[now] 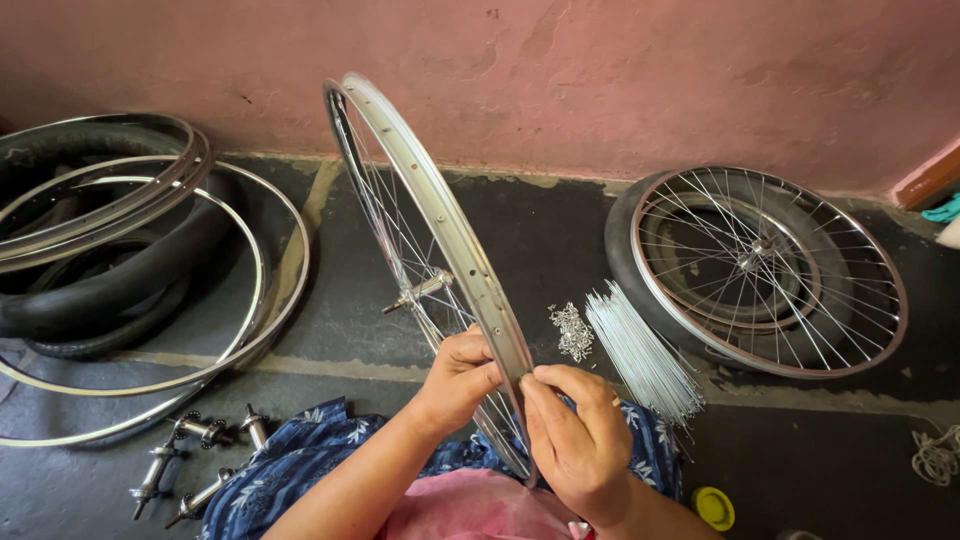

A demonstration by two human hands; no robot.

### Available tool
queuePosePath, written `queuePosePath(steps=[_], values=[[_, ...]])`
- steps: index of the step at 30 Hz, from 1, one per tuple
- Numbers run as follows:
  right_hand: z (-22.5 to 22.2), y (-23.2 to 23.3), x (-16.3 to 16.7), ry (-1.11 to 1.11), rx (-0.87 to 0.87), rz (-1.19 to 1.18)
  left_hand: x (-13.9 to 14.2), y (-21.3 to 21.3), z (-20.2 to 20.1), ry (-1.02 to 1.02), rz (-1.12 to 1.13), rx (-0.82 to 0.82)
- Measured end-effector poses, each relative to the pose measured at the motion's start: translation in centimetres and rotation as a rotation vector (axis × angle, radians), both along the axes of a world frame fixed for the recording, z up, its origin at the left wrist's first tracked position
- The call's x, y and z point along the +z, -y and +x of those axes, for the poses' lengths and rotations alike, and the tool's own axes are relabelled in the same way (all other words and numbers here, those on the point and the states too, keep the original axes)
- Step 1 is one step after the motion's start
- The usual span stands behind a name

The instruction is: The person sits on the floor and laces a bicycle wheel, threading spokes through the hub and seating their heads into the rim, rotating the wheel as they work around it. They pick spokes one at a time from a bundle on the floor and press each into the rim holes.

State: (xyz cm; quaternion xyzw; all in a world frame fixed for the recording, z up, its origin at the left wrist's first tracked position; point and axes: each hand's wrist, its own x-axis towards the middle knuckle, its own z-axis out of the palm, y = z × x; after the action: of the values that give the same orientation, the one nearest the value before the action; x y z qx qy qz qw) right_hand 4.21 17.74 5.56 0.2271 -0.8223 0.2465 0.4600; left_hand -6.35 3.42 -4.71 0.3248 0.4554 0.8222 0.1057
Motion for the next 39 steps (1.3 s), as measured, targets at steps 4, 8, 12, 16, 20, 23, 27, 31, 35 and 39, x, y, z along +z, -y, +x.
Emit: queuePosePath(steps=[4,8,12,16,20,23,27,31,35,39], values=[[-0.1,-0.3,0.2,-0.015,0.017,0.08,0.1,0.1,-0.1,-0.043,-0.032,0.012],[0.2,-0.2,0.1,-0.027,-0.002,0.141,0.3,0.4,-0.5,0.006,-0.034,-0.093],[0.3,-0.5,-0.3,-0.052,-0.043,0.162,0.8,0.6,-0.8,0.028,-0.047,-0.161],[0.2,-0.4,-1.2,-0.088,-0.084,0.133,1.2,0.7,-0.6,-0.015,-0.091,-0.142],[0.2,-0.3,-2.1,-0.089,-0.085,0.081,1.2,0.9,-0.3,-0.112,-0.13,-0.063],[0.0,0.0,-2.7,-0.073,-0.067,0.013,1.0,1.2,-0.4,-0.283,-0.199,0.018],[0.0,0.0,-2.9,-0.046,-0.035,-0.024,0.6,1.5,-0.8,-0.151,-0.207,-0.111],[0.0,-0.2,-3.2,-0.024,-0.024,-0.028,0.5,1.3,-0.7,0.152,-0.09,-0.26],[-0.1,-0.5,-4.7,-0.028,-0.023,-0.041,0.6,1.1,-0.7,-0.223,-0.175,-0.035],[0.0,-0.9,-8.0,0.019,0.105,-0.254,0.9,1.4,-1.0,-0.239,-0.203,-0.1]])
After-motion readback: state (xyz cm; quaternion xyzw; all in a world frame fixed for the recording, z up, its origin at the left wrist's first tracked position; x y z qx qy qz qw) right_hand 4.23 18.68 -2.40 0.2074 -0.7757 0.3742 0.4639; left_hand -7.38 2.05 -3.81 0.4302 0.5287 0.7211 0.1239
